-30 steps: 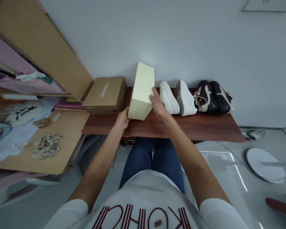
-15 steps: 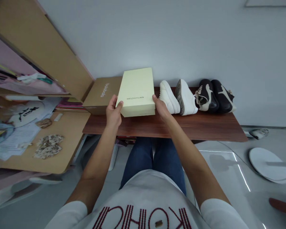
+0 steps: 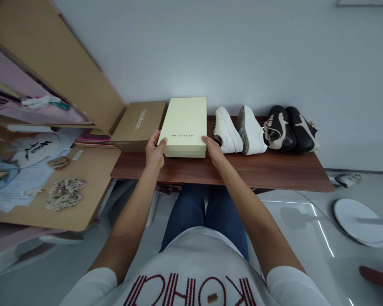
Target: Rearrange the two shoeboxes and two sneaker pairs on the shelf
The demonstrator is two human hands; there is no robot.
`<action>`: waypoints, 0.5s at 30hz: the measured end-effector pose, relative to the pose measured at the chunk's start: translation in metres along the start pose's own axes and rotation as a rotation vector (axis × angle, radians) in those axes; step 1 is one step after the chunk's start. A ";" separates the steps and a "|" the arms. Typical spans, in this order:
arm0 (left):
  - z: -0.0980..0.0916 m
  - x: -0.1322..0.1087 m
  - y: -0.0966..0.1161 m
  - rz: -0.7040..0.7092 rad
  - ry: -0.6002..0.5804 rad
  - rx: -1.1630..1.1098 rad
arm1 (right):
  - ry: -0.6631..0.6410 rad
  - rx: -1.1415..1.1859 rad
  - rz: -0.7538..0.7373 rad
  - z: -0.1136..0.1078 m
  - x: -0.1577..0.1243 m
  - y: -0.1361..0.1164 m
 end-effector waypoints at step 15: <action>0.001 0.002 -0.023 0.123 0.009 0.189 | -0.009 -0.117 -0.077 -0.002 0.014 0.022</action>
Point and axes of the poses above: each hand's wrist, its own x-axis towards the middle knuckle, its own z-axis out of the palm, y = z × x, the point moved 1 cm from there along x, towards the middle knuckle, and after that the axes turned 9 degrees about y, right-handed, at the moved point
